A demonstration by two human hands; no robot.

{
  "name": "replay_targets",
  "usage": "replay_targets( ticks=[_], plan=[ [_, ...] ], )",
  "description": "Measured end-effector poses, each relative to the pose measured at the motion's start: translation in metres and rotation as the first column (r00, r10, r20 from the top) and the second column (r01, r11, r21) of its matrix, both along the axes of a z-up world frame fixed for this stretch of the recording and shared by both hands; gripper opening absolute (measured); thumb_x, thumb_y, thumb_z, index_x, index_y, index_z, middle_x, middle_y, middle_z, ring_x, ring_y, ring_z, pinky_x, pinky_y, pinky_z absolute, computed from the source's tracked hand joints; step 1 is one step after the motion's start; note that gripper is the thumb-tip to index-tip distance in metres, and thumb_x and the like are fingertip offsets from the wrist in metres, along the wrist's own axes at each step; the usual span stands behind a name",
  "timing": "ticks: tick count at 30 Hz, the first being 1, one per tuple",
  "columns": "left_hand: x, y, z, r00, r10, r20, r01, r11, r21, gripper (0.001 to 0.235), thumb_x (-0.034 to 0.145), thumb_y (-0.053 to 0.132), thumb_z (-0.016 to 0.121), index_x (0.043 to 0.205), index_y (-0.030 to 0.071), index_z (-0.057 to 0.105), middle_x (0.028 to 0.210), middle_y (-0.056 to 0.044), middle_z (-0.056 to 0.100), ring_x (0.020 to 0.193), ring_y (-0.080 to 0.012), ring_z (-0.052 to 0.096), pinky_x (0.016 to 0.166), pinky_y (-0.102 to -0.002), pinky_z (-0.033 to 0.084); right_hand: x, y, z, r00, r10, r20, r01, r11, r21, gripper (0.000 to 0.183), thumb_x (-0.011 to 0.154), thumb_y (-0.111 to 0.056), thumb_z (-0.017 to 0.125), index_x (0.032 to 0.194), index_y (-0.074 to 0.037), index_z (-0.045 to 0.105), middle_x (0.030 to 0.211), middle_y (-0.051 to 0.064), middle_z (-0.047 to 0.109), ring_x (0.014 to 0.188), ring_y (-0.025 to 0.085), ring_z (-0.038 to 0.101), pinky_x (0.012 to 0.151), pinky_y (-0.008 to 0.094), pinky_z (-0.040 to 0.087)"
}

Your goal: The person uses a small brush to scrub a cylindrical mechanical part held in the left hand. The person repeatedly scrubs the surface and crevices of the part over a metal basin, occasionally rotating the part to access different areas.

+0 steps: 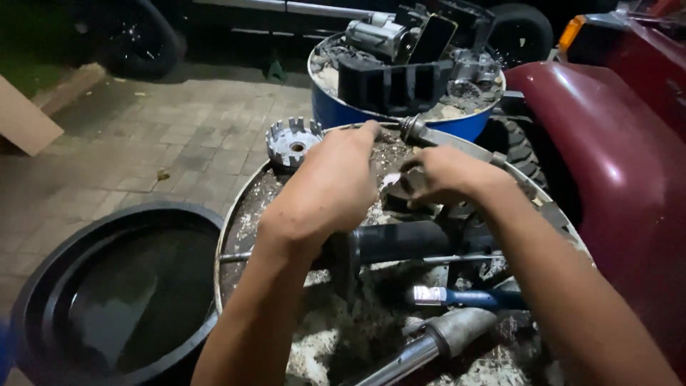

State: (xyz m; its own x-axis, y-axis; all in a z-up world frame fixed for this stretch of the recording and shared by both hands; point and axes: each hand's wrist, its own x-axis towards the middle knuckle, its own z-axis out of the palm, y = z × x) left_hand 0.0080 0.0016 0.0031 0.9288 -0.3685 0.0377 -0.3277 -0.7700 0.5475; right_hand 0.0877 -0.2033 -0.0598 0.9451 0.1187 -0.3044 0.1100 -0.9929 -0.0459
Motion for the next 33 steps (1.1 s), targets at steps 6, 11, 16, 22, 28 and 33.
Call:
replay_targets(
  ticks=[6, 11, 16, 22, 28, 33],
  plan=[
    [0.001, -0.001, -0.004, 0.999, -0.042, 0.027, 0.041, 0.998, 0.041, 0.056, 0.101, 0.012, 0.031, 0.156, 0.007, 0.04, 0.145, -0.021, 0.057, 0.131, -0.0427, 0.053, 0.113, -0.07, 0.025, -0.023, 0.032, 0.02, 0.999, -0.046, 0.007, 0.046, 0.998, 0.035, 0.023, 0.09, -0.022, 0.074, 0.109, -0.009, 0.071, 0.105, 0.017, 0.074, 0.091, 0.032, 0.074, 0.082, 0.044, 0.062],
    [-0.003, 0.0, 0.001, 0.995, -0.037, 0.091, 0.038, 0.999, -0.007, 0.049, 0.106, 0.028, 0.031, 0.148, 0.009, 0.049, 0.142, -0.016, 0.06, 0.133, -0.0363, 0.051, 0.111, -0.08, 0.017, -0.054, 0.04, 0.036, 0.96, -0.028, 0.28, -0.127, 0.846, 0.519, 0.023, 0.079, -0.022, 0.074, 0.101, -0.015, 0.075, 0.093, 0.004, 0.08, 0.077, 0.017, 0.07, 0.071, 0.032, 0.055],
    [0.004, 0.0, -0.013, 0.99, -0.029, 0.138, 0.041, 0.995, -0.089, 0.06, 0.107, 0.035, 0.031, 0.159, 0.005, 0.032, 0.163, -0.015, 0.035, 0.152, -0.0325, 0.028, 0.119, -0.063, 0.011, -0.082, 0.047, 0.006, 0.972, 0.012, 0.236, -0.165, 0.75, 0.641, 0.016, 0.076, -0.018, 0.071, 0.091, -0.013, 0.071, 0.095, 0.005, 0.078, 0.077, 0.018, 0.068, 0.071, 0.032, 0.056],
    [0.006, 0.0, -0.017, 0.987, -0.019, 0.159, 0.031, 0.997, -0.073, 0.055, 0.108, 0.034, 0.032, 0.153, 0.005, 0.038, 0.145, -0.018, 0.052, 0.135, -0.0375, 0.046, 0.107, -0.071, 0.026, -0.095, 0.046, -0.028, 0.808, 0.222, 0.546, -0.572, 0.52, 0.635, 0.02, 0.065, -0.013, 0.056, 0.082, -0.007, 0.064, 0.089, 0.009, 0.069, 0.072, 0.023, 0.063, 0.064, 0.035, 0.051],
    [-0.004, -0.005, -0.008, 0.997, 0.028, 0.078, -0.022, 0.997, -0.078, 0.061, 0.108, 0.04, 0.024, 0.157, 0.006, 0.032, 0.151, -0.019, 0.045, 0.144, -0.0352, 0.037, 0.114, -0.076, 0.013, -0.151, 0.042, -0.04, 0.566, 0.363, 0.74, -0.815, 0.385, 0.434, 0.016, 0.075, 0.008, 0.054, 0.069, -0.004, 0.046, 0.078, 0.011, 0.049, 0.073, 0.029, 0.045, 0.061, 0.041, 0.034],
    [-0.005, -0.003, -0.01, 0.991, 0.011, 0.133, 0.005, 0.993, -0.115, 0.067, 0.107, 0.044, 0.026, 0.159, 0.002, 0.029, 0.157, -0.022, 0.042, 0.144, -0.0371, 0.038, 0.113, -0.054, 0.03, -0.152, 0.006, -0.086, 0.592, 0.598, 0.539, -0.781, 0.59, 0.204, 0.018, 0.073, -0.019, 0.072, 0.077, -0.01, 0.057, 0.082, 0.009, 0.052, 0.083, 0.03, 0.049, 0.067, 0.047, 0.04]
  ],
)
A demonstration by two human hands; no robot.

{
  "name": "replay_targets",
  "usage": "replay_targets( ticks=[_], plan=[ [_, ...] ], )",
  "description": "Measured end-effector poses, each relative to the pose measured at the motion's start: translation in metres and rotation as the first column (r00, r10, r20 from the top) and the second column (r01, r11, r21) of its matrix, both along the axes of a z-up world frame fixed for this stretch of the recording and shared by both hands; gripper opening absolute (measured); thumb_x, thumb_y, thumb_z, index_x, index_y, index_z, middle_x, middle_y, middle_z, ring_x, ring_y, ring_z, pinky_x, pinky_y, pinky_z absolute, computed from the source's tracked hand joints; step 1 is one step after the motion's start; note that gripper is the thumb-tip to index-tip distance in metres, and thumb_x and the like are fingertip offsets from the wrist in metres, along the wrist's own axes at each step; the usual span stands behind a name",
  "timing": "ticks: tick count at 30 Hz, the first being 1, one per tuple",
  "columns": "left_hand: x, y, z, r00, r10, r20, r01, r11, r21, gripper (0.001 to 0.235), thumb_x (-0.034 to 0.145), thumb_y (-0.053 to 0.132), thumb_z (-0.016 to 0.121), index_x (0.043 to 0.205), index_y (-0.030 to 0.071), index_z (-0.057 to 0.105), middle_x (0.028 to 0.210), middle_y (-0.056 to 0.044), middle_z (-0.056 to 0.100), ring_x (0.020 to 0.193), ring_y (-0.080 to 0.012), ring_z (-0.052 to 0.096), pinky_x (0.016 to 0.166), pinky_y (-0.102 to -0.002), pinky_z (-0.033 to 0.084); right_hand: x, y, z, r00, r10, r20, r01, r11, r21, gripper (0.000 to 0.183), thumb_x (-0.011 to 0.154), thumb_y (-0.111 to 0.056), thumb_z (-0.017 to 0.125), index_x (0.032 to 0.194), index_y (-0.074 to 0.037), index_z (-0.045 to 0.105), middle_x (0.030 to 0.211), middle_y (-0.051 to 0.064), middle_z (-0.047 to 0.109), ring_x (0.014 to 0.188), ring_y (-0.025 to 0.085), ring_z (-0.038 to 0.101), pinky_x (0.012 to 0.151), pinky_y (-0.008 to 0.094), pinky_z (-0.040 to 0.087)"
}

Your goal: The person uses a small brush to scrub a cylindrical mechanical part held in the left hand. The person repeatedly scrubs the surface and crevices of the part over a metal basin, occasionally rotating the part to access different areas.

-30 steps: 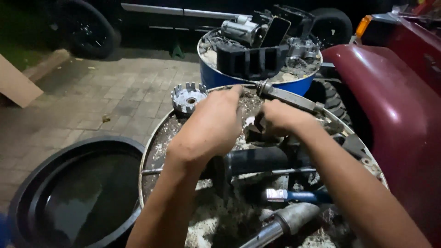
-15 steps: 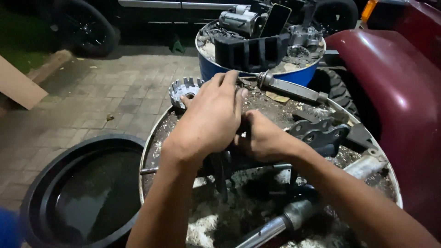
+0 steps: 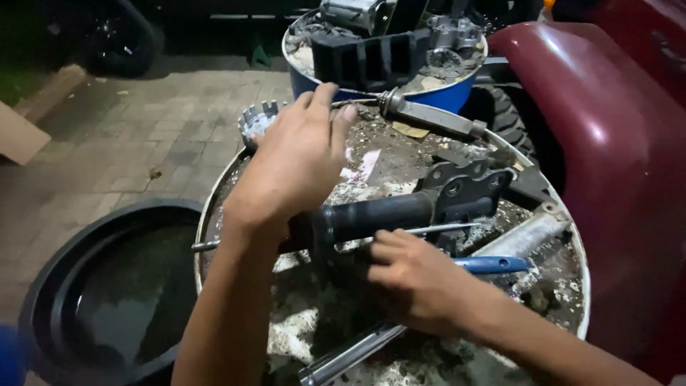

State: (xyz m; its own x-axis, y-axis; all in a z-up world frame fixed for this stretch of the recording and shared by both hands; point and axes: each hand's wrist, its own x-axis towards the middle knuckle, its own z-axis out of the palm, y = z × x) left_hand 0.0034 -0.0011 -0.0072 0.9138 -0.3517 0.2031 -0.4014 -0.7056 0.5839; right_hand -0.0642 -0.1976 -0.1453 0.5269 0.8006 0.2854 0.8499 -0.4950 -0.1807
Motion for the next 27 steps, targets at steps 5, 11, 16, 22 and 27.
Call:
replay_targets(
  ticks=[5, 11, 16, 22, 27],
  plan=[
    [0.006, 0.001, -0.006, 0.999, 0.002, 0.037, -0.004, 0.999, 0.036, 0.067, 0.107, 0.044, 0.027, 0.158, 0.001, 0.031, 0.158, -0.022, 0.042, 0.145, -0.0383, 0.037, 0.114, -0.054, 0.029, 0.017, 0.011, 0.069, 0.95, -0.289, -0.115, 0.31, 0.849, 0.428, 0.014, 0.087, -0.013, 0.068, 0.099, -0.007, 0.072, 0.088, 0.009, 0.073, 0.071, 0.019, 0.069, 0.059, 0.029, 0.058],
    [0.008, 0.004, -0.009, 0.995, -0.002, 0.097, 0.003, 1.0, -0.013, 0.061, 0.107, 0.041, 0.031, 0.152, 0.0, 0.04, 0.147, -0.026, 0.052, 0.136, -0.041, 0.048, 0.109, -0.052, 0.035, 0.078, 0.049, 0.049, 0.98, -0.193, -0.04, 0.18, 0.794, 0.581, 0.01, 0.084, -0.011, 0.07, 0.092, -0.004, 0.072, 0.092, 0.012, 0.071, 0.077, 0.028, 0.066, 0.068, 0.037, 0.052],
    [0.011, 0.004, -0.009, 0.995, 0.0, 0.098, 0.003, 0.999, -0.034, 0.058, 0.108, 0.037, 0.033, 0.152, -0.001, 0.04, 0.146, -0.027, 0.054, 0.134, -0.0424, 0.049, 0.105, -0.053, 0.039, 0.064, 0.055, 0.049, 0.99, 0.078, -0.12, 0.006, 0.815, 0.579, 0.02, 0.09, -0.007, 0.055, 0.101, 0.001, 0.07, 0.103, 0.019, 0.074, 0.083, 0.03, 0.071, 0.074, 0.039, 0.059],
    [0.001, -0.001, -0.004, 0.997, 0.029, 0.077, -0.031, 0.999, 0.019, 0.054, 0.109, 0.038, 0.03, 0.145, 0.001, 0.043, 0.126, -0.023, 0.063, 0.11, -0.0423, 0.06, 0.086, -0.06, 0.045, 0.005, 0.034, 0.043, 0.984, 0.177, -0.013, -0.147, 0.856, 0.496, 0.007, 0.083, 0.007, 0.049, 0.078, 0.004, 0.051, 0.094, 0.019, 0.056, 0.082, 0.032, 0.05, 0.066, 0.045, 0.039],
    [-0.005, -0.001, 0.003, 0.999, 0.028, 0.02, -0.028, 1.0, -0.005, 0.05, 0.108, 0.037, 0.031, 0.143, 0.005, 0.046, 0.123, -0.02, 0.065, 0.108, -0.0352, 0.062, 0.085, -0.055, 0.048, -0.006, 0.013, 0.055, 0.959, 0.119, -0.258, -0.102, 0.992, 0.076, 0.013, 0.09, -0.002, 0.059, 0.088, -0.002, 0.071, 0.147, 0.022, 0.056, 0.14, 0.047, 0.045, 0.113, 0.063, 0.034]
  ],
)
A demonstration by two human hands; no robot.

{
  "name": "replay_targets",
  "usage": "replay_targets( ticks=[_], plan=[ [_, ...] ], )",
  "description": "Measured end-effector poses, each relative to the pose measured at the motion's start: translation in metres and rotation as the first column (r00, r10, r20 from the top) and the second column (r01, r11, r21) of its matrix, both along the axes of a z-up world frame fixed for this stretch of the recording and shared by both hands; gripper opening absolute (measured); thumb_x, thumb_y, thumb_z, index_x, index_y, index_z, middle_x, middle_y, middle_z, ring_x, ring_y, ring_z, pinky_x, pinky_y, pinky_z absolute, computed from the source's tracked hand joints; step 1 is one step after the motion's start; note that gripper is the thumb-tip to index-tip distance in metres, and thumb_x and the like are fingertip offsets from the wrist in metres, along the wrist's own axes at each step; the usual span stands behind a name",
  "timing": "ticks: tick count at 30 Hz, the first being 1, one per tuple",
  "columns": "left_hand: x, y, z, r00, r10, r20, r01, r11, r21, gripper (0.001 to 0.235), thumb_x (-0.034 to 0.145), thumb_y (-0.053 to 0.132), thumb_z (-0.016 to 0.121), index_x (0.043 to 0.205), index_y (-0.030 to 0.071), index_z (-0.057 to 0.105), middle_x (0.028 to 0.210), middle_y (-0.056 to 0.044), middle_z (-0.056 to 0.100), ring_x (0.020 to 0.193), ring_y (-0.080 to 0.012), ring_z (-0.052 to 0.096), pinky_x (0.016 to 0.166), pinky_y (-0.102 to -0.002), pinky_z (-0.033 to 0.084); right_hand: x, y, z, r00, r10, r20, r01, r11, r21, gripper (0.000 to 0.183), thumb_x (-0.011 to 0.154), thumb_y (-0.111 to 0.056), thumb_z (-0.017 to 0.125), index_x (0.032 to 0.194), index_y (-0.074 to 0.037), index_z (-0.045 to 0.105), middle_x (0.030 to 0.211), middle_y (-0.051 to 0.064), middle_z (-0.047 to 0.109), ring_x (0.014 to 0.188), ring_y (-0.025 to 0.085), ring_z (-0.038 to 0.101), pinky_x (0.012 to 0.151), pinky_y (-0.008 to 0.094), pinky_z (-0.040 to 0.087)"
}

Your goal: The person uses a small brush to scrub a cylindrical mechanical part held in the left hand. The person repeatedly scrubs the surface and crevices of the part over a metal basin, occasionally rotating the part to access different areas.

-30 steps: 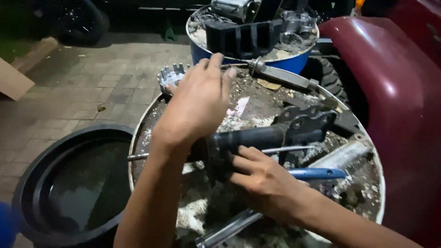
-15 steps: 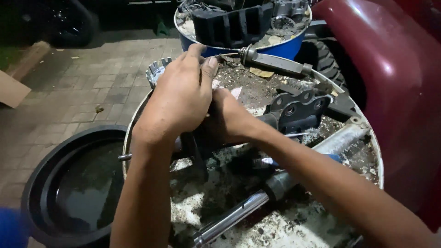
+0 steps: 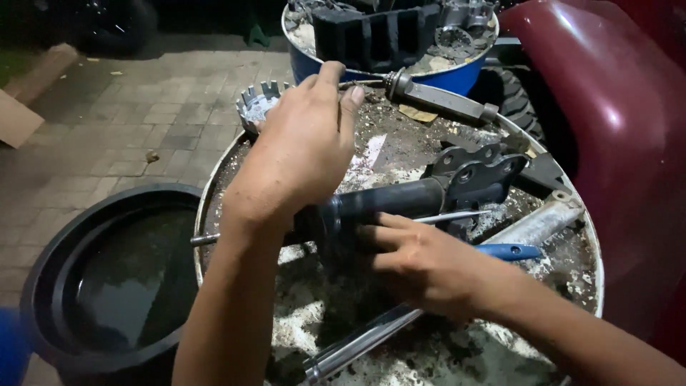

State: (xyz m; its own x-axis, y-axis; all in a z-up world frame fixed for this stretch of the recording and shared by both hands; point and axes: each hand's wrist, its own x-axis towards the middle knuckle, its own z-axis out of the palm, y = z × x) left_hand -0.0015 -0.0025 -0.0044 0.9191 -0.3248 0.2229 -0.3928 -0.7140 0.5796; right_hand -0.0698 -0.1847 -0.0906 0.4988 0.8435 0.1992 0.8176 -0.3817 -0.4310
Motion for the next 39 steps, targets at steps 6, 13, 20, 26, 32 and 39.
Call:
replay_targets(
  ticks=[6, 13, 20, 26, 32, 39],
  plan=[
    [0.017, 0.001, -0.02, 0.986, -0.059, 0.159, 0.068, 0.996, -0.053, 0.043, 0.106, 0.034, 0.035, 0.123, 0.001, 0.056, 0.114, -0.027, 0.069, 0.103, -0.0447, 0.064, 0.086, -0.056, 0.045, 0.031, -0.002, 0.034, 0.857, -0.485, 0.174, 0.382, 0.825, 0.417, 0.028, 0.088, -0.003, 0.063, 0.115, 0.002, 0.072, 0.117, 0.017, 0.075, 0.107, 0.028, 0.072, 0.099, 0.038, 0.053],
    [0.009, 0.004, -0.01, 0.995, -0.062, 0.081, 0.063, 0.998, -0.011, 0.054, 0.106, 0.039, 0.026, 0.137, 0.002, 0.051, 0.125, -0.022, 0.065, 0.114, -0.0385, 0.059, 0.095, -0.054, 0.043, 0.044, 0.043, -0.009, 0.931, -0.347, 0.115, 0.219, 0.782, 0.584, 0.018, 0.082, -0.003, 0.061, 0.098, 0.003, 0.068, 0.1, 0.021, 0.067, 0.085, 0.035, 0.066, 0.071, 0.042, 0.05],
    [0.011, 0.001, -0.009, 0.999, -0.033, -0.015, 0.033, 0.999, -0.003, 0.055, 0.107, 0.036, 0.029, 0.146, 0.003, 0.046, 0.14, -0.021, 0.06, 0.134, -0.0368, 0.05, 0.106, -0.059, 0.037, 0.03, 0.012, -0.024, 0.993, -0.114, -0.003, 0.104, 0.892, 0.44, 0.019, 0.066, 0.006, 0.065, 0.065, -0.007, 0.051, 0.082, 0.009, 0.053, 0.065, 0.023, 0.051, 0.054, 0.032, 0.042],
    [0.004, 0.0, 0.002, 0.997, 0.0, -0.075, 0.002, 1.0, 0.027, 0.051, 0.106, 0.038, 0.03, 0.141, 0.007, 0.049, 0.143, -0.017, 0.059, 0.138, -0.0355, 0.046, 0.106, -0.068, 0.03, 0.022, 0.007, -0.024, 1.0, 0.02, -0.001, -0.019, 0.96, 0.278, 0.013, 0.087, -0.01, 0.062, 0.075, -0.009, 0.061, 0.09, 0.011, 0.058, 0.075, 0.027, 0.062, 0.061, 0.033, 0.047],
    [0.005, 0.001, 0.0, 0.998, -0.015, -0.054, 0.017, 1.0, 0.024, 0.051, 0.106, 0.037, 0.031, 0.142, 0.005, 0.049, 0.134, -0.019, 0.063, 0.131, -0.0352, 0.052, 0.102, -0.058, 0.04, 0.047, -0.029, -0.09, 0.996, 0.082, -0.029, -0.084, 0.995, -0.059, 0.023, 0.099, -0.035, 0.063, 0.086, -0.017, 0.071, 0.097, 0.008, 0.063, 0.09, 0.027, 0.066, 0.07, 0.04, 0.051],
    [0.004, 0.002, 0.001, 0.996, -0.058, -0.069, 0.058, 0.998, -0.003, 0.059, 0.106, 0.037, 0.029, 0.15, 0.001, 0.043, 0.149, -0.02, 0.054, 0.14, -0.0366, 0.046, 0.11, -0.057, 0.033, 0.024, -0.034, 0.002, 0.95, -0.261, 0.173, 0.237, 0.96, 0.147, 0.044, 0.077, -0.023, 0.076, 0.12, -0.023, 0.078, 0.126, 0.004, 0.077, 0.095, 0.016, 0.085, 0.079, 0.028, 0.064]
  ],
)
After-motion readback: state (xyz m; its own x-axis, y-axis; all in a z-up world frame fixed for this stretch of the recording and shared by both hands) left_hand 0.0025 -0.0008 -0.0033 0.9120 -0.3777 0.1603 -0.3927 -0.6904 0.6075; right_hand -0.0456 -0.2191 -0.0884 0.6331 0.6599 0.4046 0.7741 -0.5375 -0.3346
